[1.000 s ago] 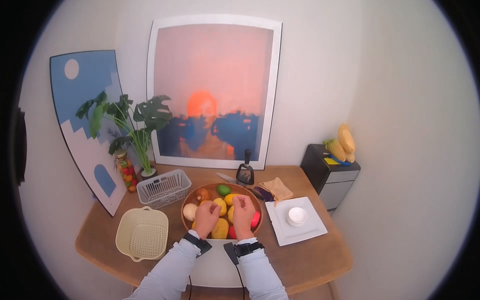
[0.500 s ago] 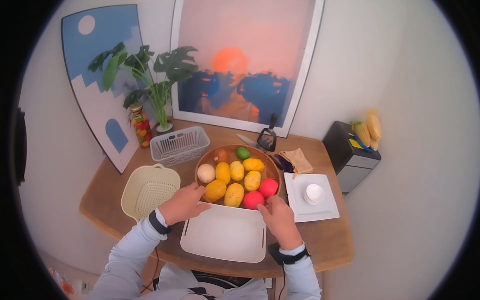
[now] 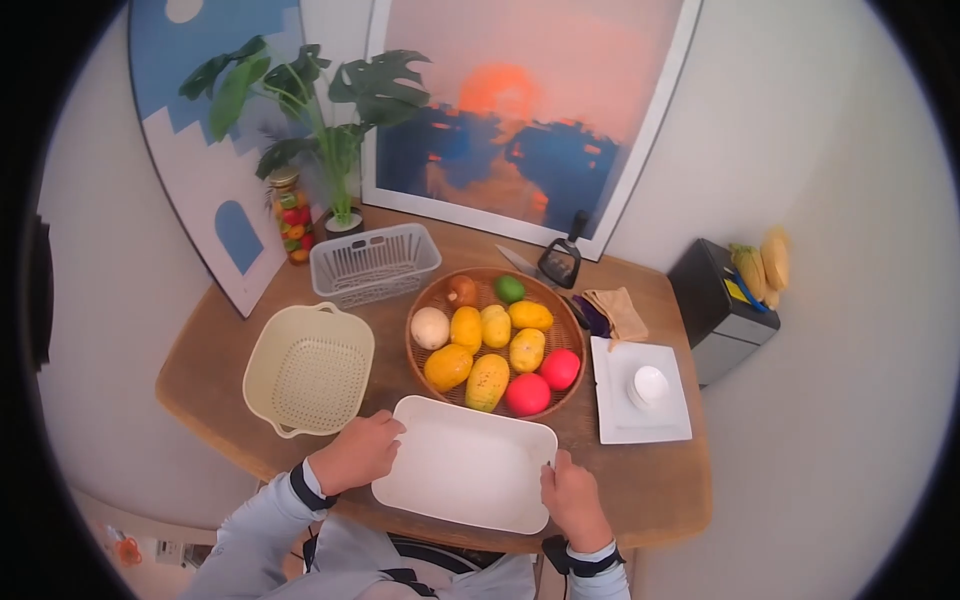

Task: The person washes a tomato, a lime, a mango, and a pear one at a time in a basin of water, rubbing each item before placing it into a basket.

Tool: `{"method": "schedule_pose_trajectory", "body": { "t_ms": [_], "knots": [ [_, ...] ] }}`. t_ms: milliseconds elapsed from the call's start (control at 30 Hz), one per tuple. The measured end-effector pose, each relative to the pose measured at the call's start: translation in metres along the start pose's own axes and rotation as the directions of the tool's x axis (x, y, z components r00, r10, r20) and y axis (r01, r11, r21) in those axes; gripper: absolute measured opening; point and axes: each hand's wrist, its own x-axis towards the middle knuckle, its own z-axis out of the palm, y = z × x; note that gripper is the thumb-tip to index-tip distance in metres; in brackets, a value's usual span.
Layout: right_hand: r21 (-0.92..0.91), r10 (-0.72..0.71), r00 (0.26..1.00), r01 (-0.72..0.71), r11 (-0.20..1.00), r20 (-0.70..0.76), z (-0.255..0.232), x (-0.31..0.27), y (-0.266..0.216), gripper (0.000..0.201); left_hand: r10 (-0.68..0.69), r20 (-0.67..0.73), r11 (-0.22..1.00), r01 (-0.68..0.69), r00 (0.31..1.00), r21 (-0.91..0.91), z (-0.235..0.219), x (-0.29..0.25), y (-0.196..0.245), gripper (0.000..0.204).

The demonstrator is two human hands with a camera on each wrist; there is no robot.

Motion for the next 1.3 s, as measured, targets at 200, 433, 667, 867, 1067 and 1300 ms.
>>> {"method": "schedule_pose_trajectory", "body": {
  "t_ms": [200,433,667,867,1067,1300],
  "knots": [
    [-0.089,0.014,0.999,-0.018,0.996,-0.037,-0.002,-0.001,-0.007,0.019,0.077,-0.102,0.993,-0.086,0.992,-0.079,0.002,-0.001,-0.004,0.013],
    [0.157,0.156,0.967,-0.125,0.980,-0.203,-0.042,0.024,0.023,0.035,-0.069,-0.030,0.961,0.059,0.997,-0.269,-0.022,-0.006,0.011,0.041],
    [-0.197,0.288,0.859,-0.397,0.896,-0.424,-0.064,0.111,0.171,0.094,-0.002,-0.129,0.977,-0.025,0.992,-0.210,-0.019,-0.011,0.014,0.058],
    [-0.087,0.416,0.873,-0.449,0.889,-0.254,-0.056,0.154,0.232,0.113,0.044,-0.054,0.985,-0.052,0.998,-0.165,-0.017,-0.015,0.017,0.063],
    [-0.126,0.472,0.853,-0.506,0.853,-0.222,-0.055,0.158,0.212,0.097,0.018,0.007,0.987,-0.017,1.000,-0.162,-0.014,-0.013,0.019,0.060],
    [-0.221,0.406,0.897,-0.437,0.872,-0.173,-0.056,0.141,0.188,0.084,0.048,-0.029,0.995,-0.051,0.998,-0.090,-0.014,-0.009,0.022,0.053]
  ]
}}
